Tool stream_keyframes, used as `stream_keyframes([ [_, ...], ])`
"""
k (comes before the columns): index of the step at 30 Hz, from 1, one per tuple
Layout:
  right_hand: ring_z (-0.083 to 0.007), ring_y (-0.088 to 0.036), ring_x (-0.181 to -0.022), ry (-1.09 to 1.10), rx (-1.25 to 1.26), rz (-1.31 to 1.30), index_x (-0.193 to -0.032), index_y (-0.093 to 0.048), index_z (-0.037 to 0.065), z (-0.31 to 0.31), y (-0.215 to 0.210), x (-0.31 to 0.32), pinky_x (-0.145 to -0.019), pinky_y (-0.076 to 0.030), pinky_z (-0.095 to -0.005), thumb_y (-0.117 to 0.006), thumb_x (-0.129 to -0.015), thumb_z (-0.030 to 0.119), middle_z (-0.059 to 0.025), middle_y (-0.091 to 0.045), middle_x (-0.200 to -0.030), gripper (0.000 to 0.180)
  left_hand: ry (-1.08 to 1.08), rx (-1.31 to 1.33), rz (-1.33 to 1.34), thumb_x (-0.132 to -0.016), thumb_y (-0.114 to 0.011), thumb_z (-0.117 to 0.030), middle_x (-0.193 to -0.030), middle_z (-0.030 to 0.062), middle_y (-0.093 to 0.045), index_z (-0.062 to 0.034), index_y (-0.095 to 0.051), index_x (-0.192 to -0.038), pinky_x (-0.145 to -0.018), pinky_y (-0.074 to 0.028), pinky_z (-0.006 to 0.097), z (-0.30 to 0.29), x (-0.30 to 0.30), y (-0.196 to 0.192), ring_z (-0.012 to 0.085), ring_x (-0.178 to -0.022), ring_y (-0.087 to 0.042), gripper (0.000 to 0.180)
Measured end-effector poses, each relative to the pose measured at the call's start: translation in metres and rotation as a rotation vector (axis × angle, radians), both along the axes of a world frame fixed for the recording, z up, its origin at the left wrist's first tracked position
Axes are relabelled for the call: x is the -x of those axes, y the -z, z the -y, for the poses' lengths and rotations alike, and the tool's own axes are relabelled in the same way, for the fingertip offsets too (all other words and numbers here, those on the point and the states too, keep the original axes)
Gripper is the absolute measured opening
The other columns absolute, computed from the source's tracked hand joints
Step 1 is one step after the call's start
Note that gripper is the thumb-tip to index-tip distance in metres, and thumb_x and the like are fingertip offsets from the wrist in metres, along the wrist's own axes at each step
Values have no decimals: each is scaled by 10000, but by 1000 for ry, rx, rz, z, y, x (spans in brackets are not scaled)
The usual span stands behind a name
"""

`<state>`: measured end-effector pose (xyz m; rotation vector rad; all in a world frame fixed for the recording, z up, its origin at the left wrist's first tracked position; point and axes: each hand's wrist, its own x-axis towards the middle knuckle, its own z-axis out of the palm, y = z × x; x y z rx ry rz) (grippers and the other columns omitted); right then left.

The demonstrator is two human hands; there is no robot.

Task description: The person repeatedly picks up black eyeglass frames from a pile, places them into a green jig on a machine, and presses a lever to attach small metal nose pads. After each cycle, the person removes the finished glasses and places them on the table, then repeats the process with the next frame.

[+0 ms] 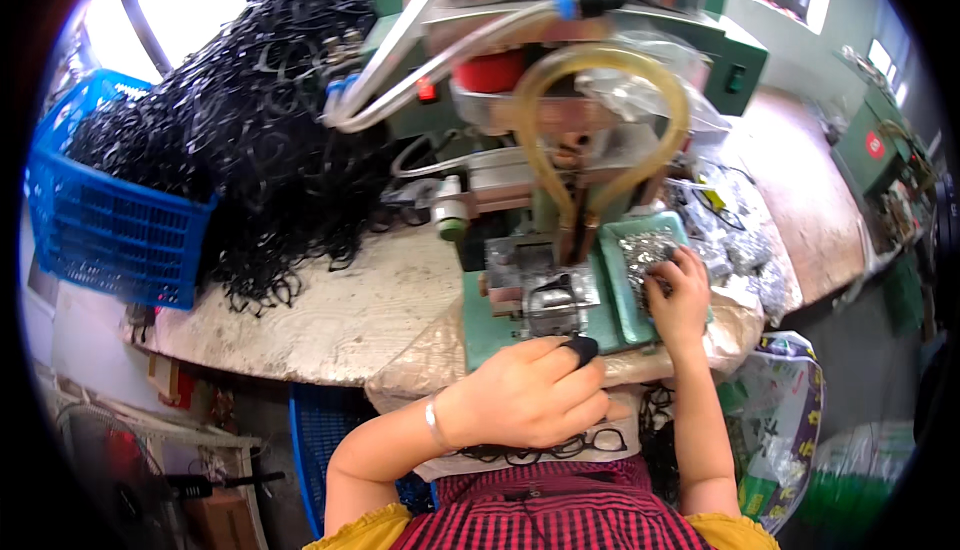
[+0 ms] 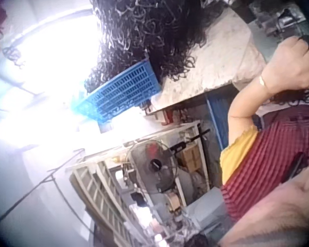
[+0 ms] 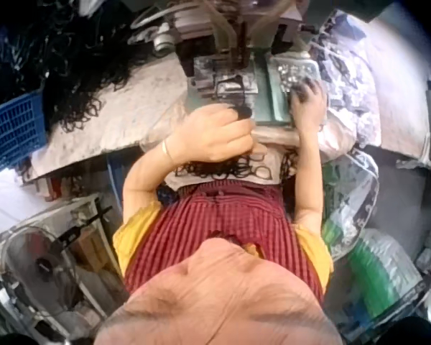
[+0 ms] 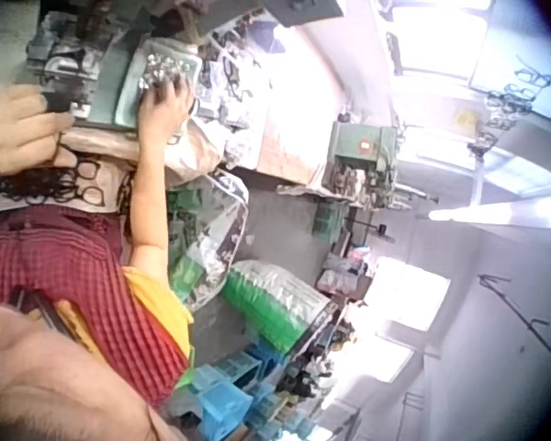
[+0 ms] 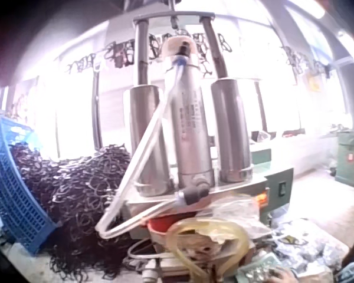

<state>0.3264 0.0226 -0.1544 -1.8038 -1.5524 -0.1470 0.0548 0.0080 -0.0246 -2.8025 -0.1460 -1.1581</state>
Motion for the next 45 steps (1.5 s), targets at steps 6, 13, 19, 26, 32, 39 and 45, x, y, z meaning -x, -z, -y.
stream_keyframes([
  [6,-425,-514,-1273,-278,-32,216,-929,-627,4,-7,-16,8,-1035,-426,-493,-668,-782,64,-211,-591,-1300,164,64,61,35,-746,-786,-276,-884,84,-632,-57,-582,-760,-653,-528,324,2,-3,6,192,-701,-581,300],
  [13,-381,-634,-991,-268,-124,-38,-940,-643,-9,-30,-12,-6,-859,-500,-429,-654,-857,22,-189,-672,-1001,89,-603,83,326,-872,-723,-187,-1193,118,-683,-32,-634,-1161,-918,-523,416,41,80,84,282,-984,-683,341],
  [19,-154,-607,-793,-188,-126,-445,-941,-636,-27,-17,-17,10,-788,-496,-290,-682,-855,-21,-68,-659,-846,98,-1483,280,416,-866,-725,-172,-1140,153,-635,-6,-637,-1118,-934,-449,427,-55,275,133,356,-1062,-570,315],
  [26,-136,-625,-824,-236,-65,-612,-927,-663,-25,-35,-14,21,-817,-503,-277,-677,-852,-27,-66,-680,-866,76,-1796,322,324,-853,-717,-188,-1190,210,-587,-4,-711,-943,-922,-498,475,-134,329,201,408,-1066,-554,206],
  [32,-143,-656,-886,-27,-50,-525,-1001,-734,-7,32,2,-22,-845,-511,-289,-697,-862,-14,-63,-724,-939,144,-1363,463,185,-867,-697,-134,-1304,267,-571,12,-657,-1031,-905,-500,484,-64,224,179,426,-1044,-576,223],
  [39,-178,-661,-904,-37,-70,-498,-947,-726,-22,66,-34,5,-865,-508,-301,-721,-812,-40,-84,-725,-935,136,-1224,414,215,-921,-657,-139,-1219,190,-640,11,-673,-973,-863,-485,425,-46,158,136,368,-969,-589,159],
  [45,-172,-675,-885,-396,-186,-670,-989,-674,-4,-7,-70,83,-823,-514,-307,-745,-784,27,-91,-713,-901,220,-928,618,533,-987,-595,-112,-928,142,-705,15,-695,-986,-763,-508,360,-59,131,116,300,-845,-661,161],
])
